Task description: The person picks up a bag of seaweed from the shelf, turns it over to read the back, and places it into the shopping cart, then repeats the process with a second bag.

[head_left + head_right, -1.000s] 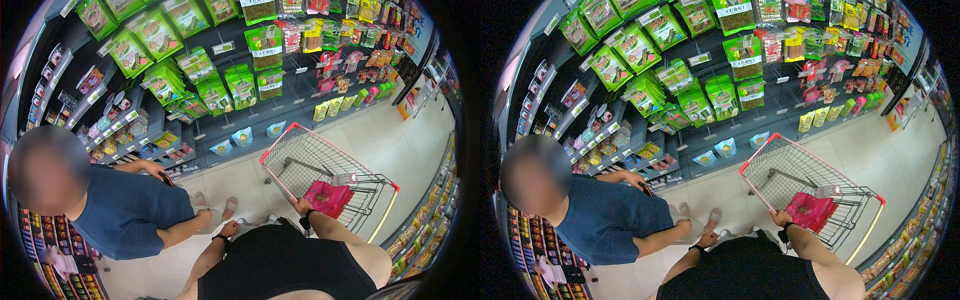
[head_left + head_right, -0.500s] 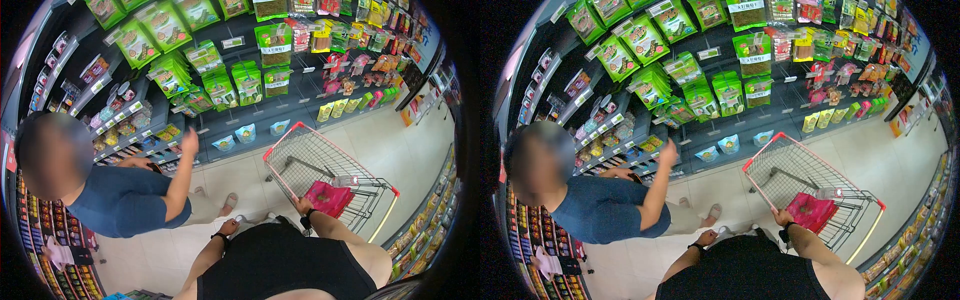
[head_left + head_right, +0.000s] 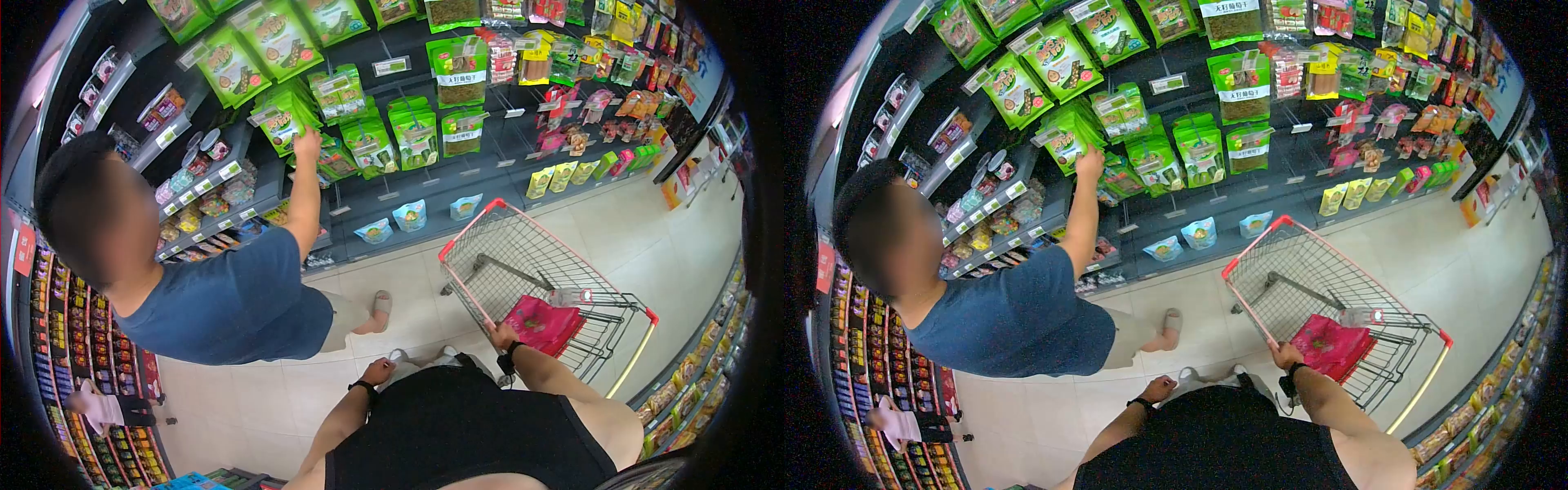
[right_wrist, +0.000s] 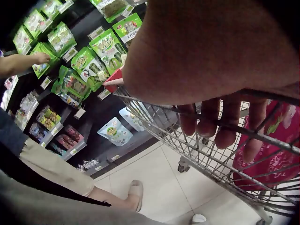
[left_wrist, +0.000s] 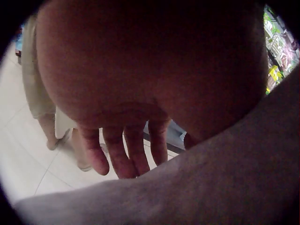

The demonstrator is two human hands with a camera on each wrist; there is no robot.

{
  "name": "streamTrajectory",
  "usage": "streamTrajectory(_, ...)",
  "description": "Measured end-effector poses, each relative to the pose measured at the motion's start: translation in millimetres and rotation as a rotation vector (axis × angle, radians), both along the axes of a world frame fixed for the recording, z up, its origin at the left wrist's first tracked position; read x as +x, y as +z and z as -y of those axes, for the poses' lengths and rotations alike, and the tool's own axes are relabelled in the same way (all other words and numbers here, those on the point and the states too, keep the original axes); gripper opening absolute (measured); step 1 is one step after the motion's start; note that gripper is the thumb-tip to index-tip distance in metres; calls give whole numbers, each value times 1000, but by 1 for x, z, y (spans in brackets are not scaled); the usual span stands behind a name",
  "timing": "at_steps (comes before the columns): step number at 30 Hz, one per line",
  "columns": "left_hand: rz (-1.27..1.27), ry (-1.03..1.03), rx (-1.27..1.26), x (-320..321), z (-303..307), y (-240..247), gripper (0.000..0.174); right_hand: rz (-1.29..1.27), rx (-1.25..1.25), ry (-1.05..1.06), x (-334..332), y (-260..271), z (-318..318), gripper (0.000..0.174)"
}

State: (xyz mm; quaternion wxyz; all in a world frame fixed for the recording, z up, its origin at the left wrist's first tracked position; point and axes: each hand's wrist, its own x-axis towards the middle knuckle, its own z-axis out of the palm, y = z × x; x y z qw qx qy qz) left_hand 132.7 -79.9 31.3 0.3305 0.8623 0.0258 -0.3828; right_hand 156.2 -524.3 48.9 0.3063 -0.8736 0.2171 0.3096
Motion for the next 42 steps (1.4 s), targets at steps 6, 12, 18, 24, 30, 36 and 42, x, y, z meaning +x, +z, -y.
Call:
streamTrajectory(6, -8, -38, 51, -3, -8, -6, 42, 17, -4, 7, -3, -17, 2, 80)
streamTrajectory(12, -17, -37, 73, -5, -9, 8, 43, 9, 5, 9, -3, -19, 4, 82)
streamTrajectory(18, -28, -35, 81, -6, -13, 7, 42, 5, 12, 13, -1, -16, 5, 82)
streamTrajectory(24, -5, -39, 68, -8, -13, 6, 40, -12, -12, 15, -2, -5, 3, 83)
streamTrajectory(30, 29, -57, 53, -10, -11, 8, 40, -13, 3, 5, -2, -2, 2, 82)
streamTrajectory(36, -19, -26, 47, -13, -10, 2, 40, -37, 8, 19, 0, 1, 3, 82)
streamTrajectory(42, -8, -49, 64, -15, -8, 1, 39, -17, 25, 1, -2, -7, 5, 83)
